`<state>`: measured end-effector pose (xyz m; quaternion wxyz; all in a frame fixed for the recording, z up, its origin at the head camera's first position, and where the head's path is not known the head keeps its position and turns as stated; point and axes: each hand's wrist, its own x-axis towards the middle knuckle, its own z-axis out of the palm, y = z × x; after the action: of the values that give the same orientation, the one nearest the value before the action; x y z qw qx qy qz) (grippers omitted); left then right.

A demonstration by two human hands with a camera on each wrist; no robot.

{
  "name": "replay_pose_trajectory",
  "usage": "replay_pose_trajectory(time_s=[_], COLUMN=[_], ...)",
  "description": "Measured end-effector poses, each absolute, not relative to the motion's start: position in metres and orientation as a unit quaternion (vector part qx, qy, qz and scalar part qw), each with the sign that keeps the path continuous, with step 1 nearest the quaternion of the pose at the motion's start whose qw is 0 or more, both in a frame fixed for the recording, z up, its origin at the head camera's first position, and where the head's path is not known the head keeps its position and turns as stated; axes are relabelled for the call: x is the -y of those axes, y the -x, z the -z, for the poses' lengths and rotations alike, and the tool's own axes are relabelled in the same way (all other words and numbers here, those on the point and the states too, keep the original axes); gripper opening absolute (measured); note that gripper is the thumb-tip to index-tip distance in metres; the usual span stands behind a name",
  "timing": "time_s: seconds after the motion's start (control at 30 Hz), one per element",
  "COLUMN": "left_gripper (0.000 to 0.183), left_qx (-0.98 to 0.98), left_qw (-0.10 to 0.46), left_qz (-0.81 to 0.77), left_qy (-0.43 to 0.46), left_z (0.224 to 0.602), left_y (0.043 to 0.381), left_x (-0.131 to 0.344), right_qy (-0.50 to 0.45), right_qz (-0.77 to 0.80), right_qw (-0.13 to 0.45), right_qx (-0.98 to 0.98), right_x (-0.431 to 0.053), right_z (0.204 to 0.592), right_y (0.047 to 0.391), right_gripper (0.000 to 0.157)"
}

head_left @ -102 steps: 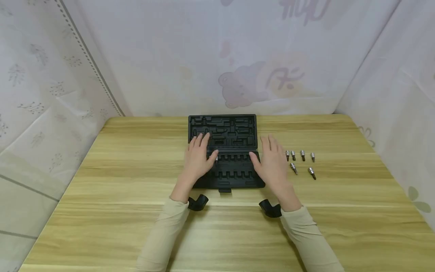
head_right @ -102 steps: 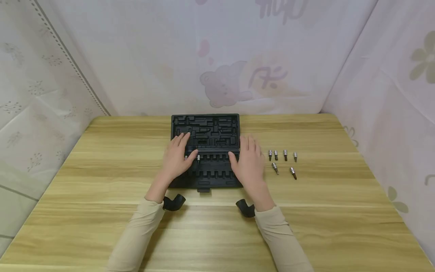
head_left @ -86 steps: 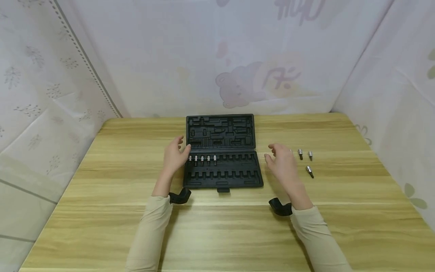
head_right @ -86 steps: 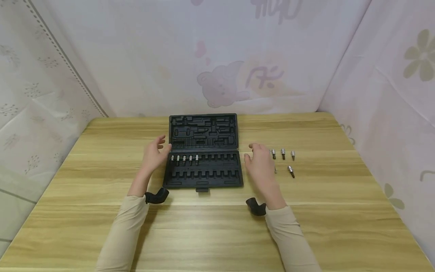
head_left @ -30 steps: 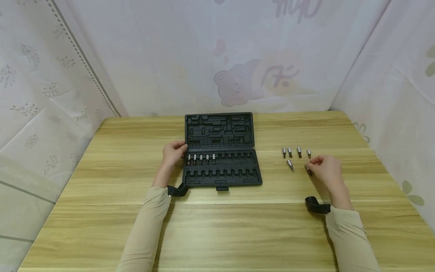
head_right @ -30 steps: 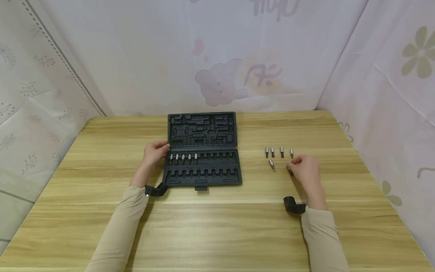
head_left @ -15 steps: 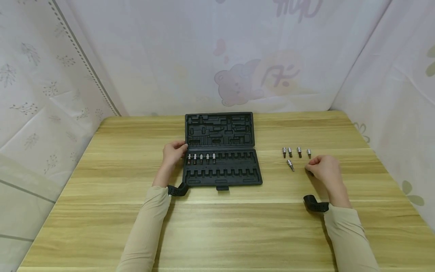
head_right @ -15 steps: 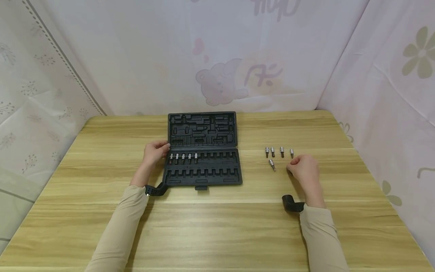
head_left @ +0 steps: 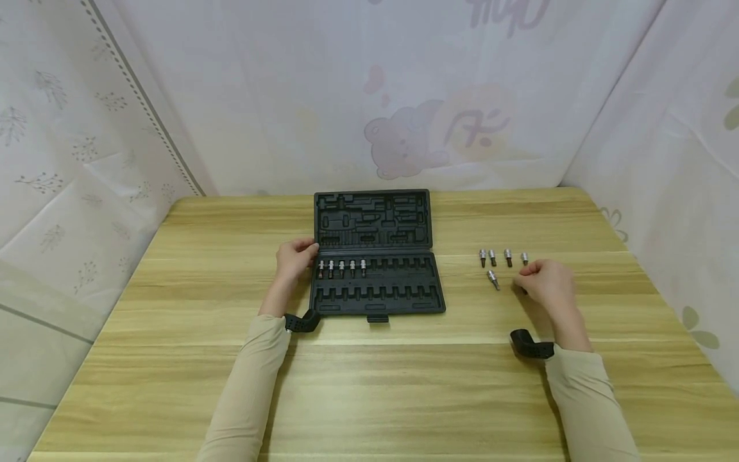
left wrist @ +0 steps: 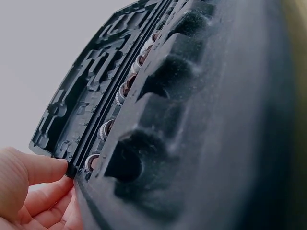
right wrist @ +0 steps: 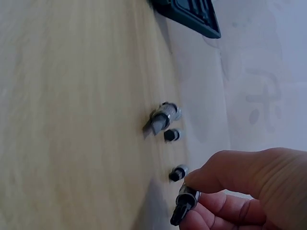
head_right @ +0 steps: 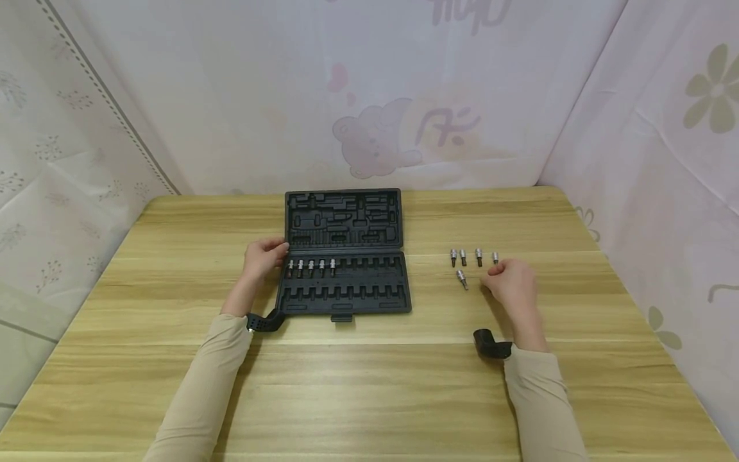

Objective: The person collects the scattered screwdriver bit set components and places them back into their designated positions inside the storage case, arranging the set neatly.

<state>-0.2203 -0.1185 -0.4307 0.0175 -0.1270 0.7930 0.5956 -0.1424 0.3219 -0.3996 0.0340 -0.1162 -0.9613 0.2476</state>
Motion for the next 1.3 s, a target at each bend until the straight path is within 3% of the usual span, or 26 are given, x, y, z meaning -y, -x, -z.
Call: replay_pose_trajectory(time_s=[1.3], left_gripper=[0.03], left_qx=[-0.792], left_qw=[0.015], left_qz=[-0.597], left_qy=[0.125], left_z=[0.43], left_y=[0.221], left_x=[0.119], right_qy=[0.069], right_qz=[-0.339], right_qw=[0.016], right_qx=[0.938], right_x=[-0.24], right_z=[0.375], right_y=[0.172], right_gripper=[0.016])
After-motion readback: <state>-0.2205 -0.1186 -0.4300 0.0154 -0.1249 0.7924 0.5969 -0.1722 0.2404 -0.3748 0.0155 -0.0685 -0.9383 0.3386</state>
